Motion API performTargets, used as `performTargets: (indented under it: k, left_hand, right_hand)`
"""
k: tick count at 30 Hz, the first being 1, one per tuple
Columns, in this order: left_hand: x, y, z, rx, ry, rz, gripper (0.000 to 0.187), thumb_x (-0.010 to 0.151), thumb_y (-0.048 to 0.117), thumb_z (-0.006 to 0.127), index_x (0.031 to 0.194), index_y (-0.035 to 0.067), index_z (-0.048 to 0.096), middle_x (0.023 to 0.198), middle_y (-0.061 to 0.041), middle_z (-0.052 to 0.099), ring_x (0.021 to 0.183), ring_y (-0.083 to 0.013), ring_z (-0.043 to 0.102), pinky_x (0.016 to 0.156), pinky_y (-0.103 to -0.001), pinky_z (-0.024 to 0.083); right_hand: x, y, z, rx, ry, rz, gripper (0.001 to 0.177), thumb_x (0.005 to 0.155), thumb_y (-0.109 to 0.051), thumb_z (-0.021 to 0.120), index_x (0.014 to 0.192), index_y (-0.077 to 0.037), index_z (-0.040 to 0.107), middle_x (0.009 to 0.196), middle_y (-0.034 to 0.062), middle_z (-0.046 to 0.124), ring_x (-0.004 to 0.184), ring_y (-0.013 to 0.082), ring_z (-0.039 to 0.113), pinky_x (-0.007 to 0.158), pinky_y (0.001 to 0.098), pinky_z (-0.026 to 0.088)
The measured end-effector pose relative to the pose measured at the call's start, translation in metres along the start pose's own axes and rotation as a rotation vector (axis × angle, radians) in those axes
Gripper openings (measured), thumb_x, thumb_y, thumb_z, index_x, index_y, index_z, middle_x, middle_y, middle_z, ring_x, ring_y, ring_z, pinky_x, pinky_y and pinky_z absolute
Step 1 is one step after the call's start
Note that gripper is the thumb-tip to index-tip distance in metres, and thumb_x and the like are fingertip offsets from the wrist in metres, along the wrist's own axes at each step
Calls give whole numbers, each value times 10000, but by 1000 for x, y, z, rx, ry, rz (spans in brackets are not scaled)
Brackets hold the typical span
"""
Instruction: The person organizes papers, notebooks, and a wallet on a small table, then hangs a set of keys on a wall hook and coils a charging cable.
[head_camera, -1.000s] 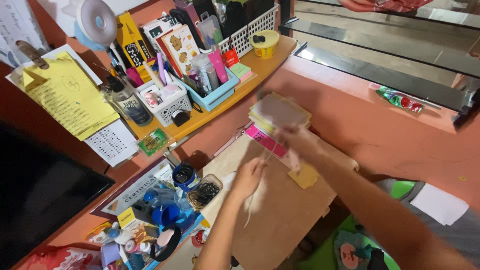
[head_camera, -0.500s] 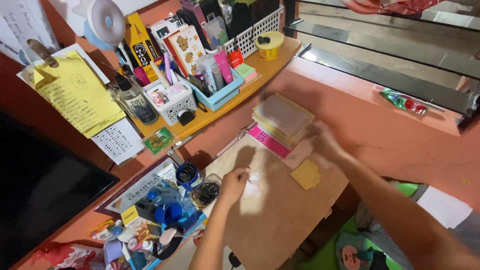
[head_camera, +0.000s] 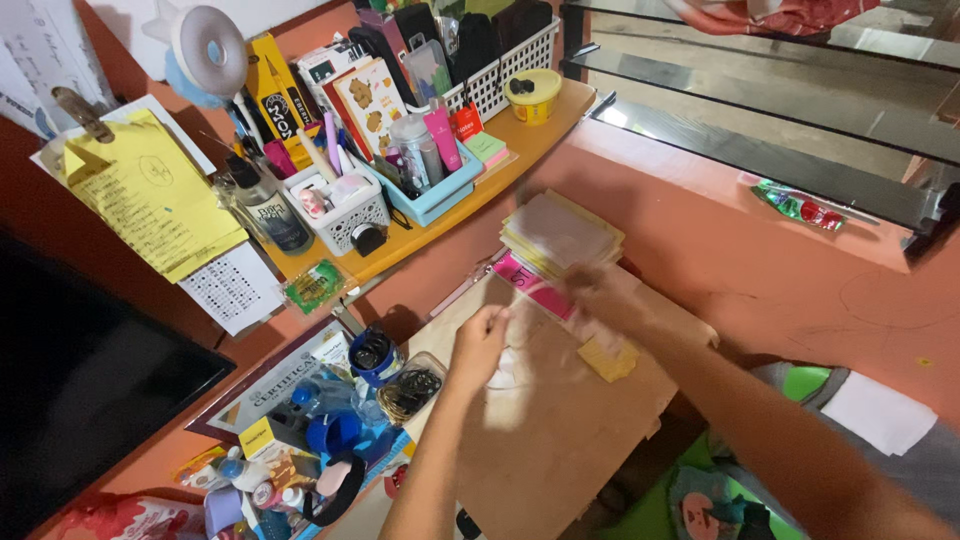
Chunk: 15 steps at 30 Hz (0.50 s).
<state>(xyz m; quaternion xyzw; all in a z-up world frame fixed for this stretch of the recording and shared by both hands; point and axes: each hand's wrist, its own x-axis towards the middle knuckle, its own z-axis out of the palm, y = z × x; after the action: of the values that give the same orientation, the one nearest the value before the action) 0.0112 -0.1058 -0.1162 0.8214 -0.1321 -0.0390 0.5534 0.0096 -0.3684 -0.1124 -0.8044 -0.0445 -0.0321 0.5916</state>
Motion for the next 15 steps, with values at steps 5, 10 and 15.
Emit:
performTargets:
  k: [5, 10, 15]
  left_hand:
    - [1, -42, -19, -179, -99, -14, 409, 1053, 381, 573, 865, 37, 689, 644, 32, 501, 556, -67, 438, 514, -251, 370]
    - [-2, -35, -19, -472, -278, -206, 403, 1050, 409, 549, 805, 91, 590, 614, 60, 405, 508, -75, 356, 488, -246, 316]
    - [-11, -19, -23, -741, -256, -210, 352, 1123, 371, 571, 954, 62, 575, 640, 68, 342, 535, -68, 319, 512, -237, 316]
  right_hand:
    - [5, -8, -43, -157, 280, 93, 170, 929, -149, 700, 969, 14, 727, 777, 122, 707, 600, 163, 607, 543, 355, 507]
    - [17, 20, -48, -349, 416, 77, 197, 913, -191, 727, 962, -2, 754, 742, 99, 711, 624, 168, 648, 560, 347, 534]
    - [25, 47, -70, -415, 520, 233, 274, 935, -248, 778, 959, 19, 724, 793, 140, 733, 670, 186, 688, 610, 358, 543]
